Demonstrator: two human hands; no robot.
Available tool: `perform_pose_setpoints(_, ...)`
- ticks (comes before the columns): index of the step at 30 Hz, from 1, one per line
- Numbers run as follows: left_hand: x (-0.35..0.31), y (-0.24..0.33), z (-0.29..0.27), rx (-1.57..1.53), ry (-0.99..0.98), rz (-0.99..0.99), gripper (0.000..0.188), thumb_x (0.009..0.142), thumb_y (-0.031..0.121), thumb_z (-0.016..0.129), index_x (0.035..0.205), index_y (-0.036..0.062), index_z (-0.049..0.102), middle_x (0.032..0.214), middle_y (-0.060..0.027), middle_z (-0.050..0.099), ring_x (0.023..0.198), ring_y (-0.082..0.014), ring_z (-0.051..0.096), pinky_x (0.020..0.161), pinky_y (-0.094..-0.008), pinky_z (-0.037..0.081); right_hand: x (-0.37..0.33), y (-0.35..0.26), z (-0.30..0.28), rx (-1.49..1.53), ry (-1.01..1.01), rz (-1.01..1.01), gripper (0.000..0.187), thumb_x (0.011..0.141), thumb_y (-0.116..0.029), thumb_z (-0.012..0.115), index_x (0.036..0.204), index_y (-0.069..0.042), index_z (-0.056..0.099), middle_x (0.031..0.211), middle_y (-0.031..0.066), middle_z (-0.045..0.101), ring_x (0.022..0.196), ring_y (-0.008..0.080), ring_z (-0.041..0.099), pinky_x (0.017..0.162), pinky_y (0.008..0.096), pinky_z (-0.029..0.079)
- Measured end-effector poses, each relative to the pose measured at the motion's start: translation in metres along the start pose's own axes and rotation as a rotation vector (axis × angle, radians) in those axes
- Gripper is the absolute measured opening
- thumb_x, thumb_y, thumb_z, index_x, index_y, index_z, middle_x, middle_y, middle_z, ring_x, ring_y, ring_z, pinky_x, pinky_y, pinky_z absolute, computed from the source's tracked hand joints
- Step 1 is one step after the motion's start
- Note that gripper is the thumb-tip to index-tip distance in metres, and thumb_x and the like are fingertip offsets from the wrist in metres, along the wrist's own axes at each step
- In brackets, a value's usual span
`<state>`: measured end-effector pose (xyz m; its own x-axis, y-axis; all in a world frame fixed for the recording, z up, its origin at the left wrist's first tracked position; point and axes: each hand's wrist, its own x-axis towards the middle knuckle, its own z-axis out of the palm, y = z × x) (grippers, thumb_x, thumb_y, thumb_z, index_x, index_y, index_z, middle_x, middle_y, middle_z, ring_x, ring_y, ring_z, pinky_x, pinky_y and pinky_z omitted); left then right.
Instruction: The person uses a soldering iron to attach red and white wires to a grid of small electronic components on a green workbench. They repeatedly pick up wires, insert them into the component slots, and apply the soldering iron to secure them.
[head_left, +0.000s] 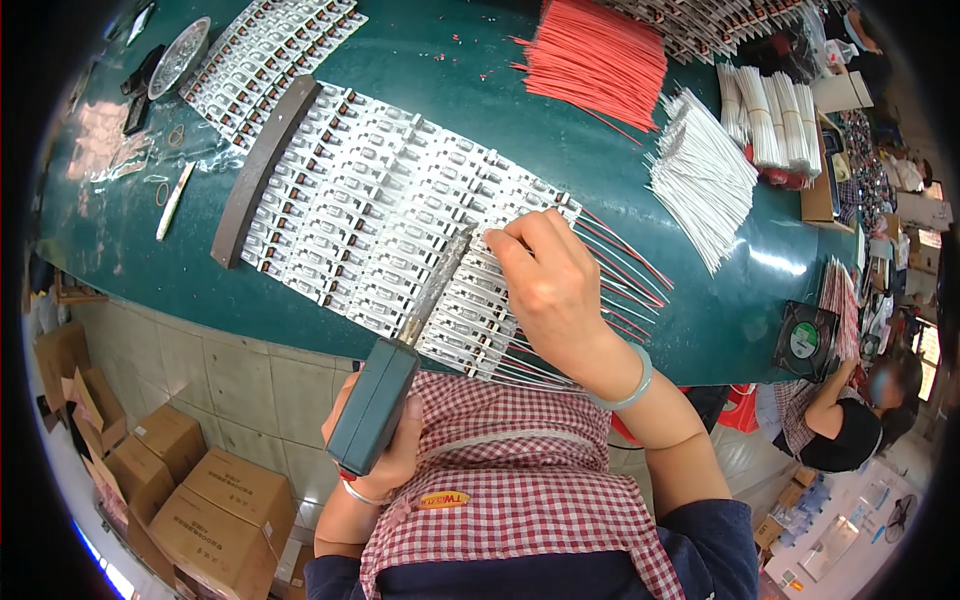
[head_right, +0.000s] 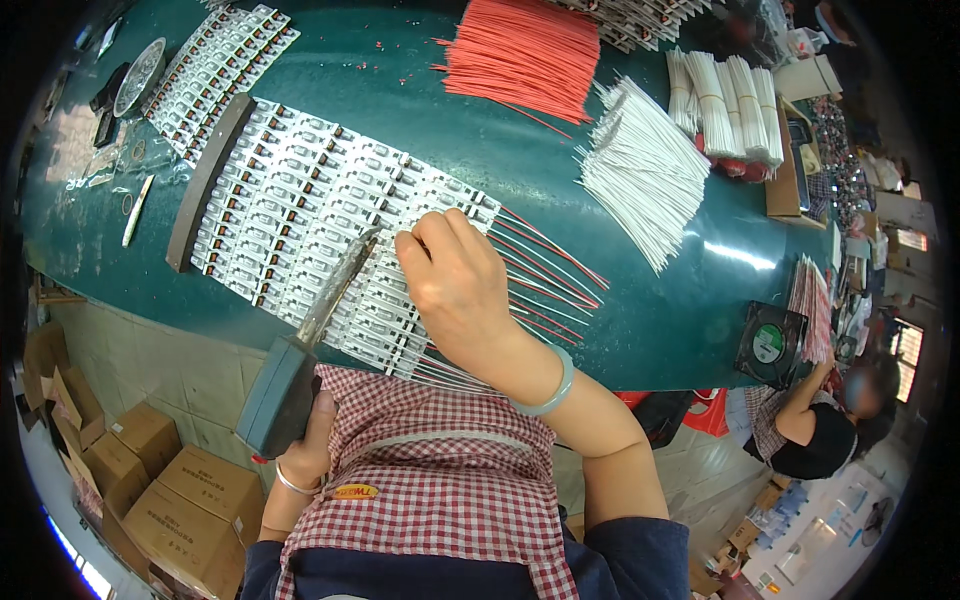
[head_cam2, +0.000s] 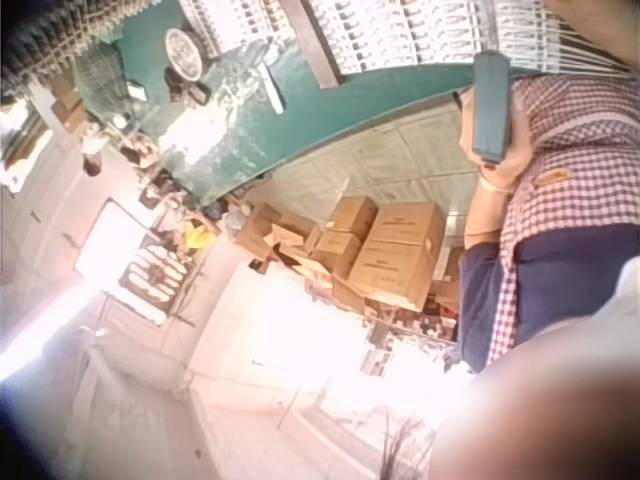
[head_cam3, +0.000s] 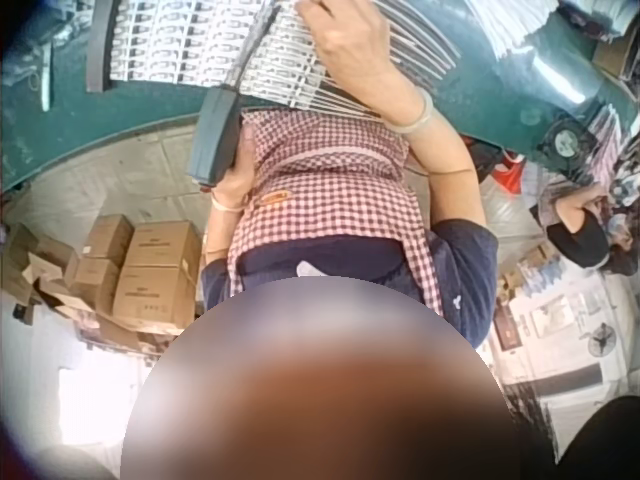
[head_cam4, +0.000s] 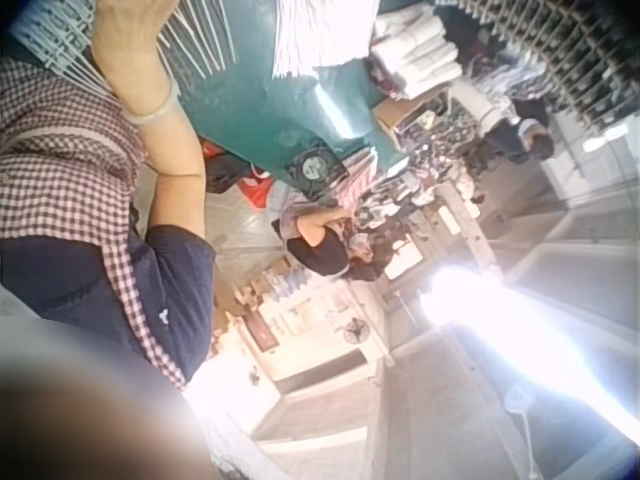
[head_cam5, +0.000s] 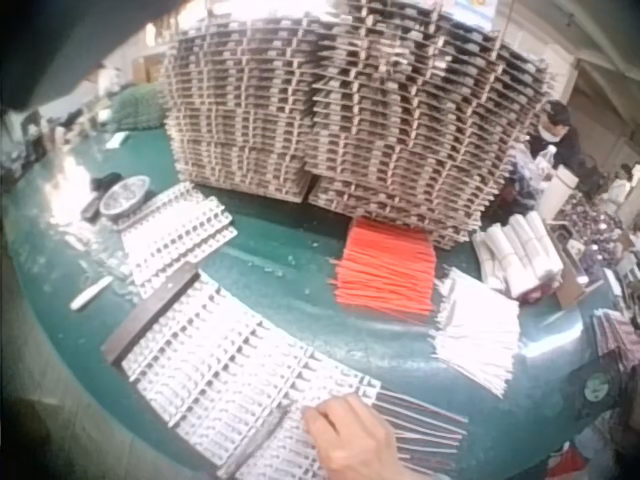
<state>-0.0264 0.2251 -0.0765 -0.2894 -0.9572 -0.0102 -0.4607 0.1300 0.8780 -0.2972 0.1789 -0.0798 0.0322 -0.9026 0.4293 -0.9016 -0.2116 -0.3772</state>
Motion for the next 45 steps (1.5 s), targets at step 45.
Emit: perform_pose_setpoints(45,-0.006,0.001,-0.001,-0.215,0.052,-0.001,0.045,0.091,-0.005,0.078,0.134,-0.0049,0.066,0.128,-0.0141,0.072,0.115,-0.0238,0.069,0.102,-0.0395,0.056,0.019,0.077,-0.092,-0.565,-0.352,-0.008,0.017,0.068,0.003,0.072,0.082,-0.005,0.067,0.086,0.0082,0.059,0.089,0.0274,0.062,0.072,0.0365,0.055)
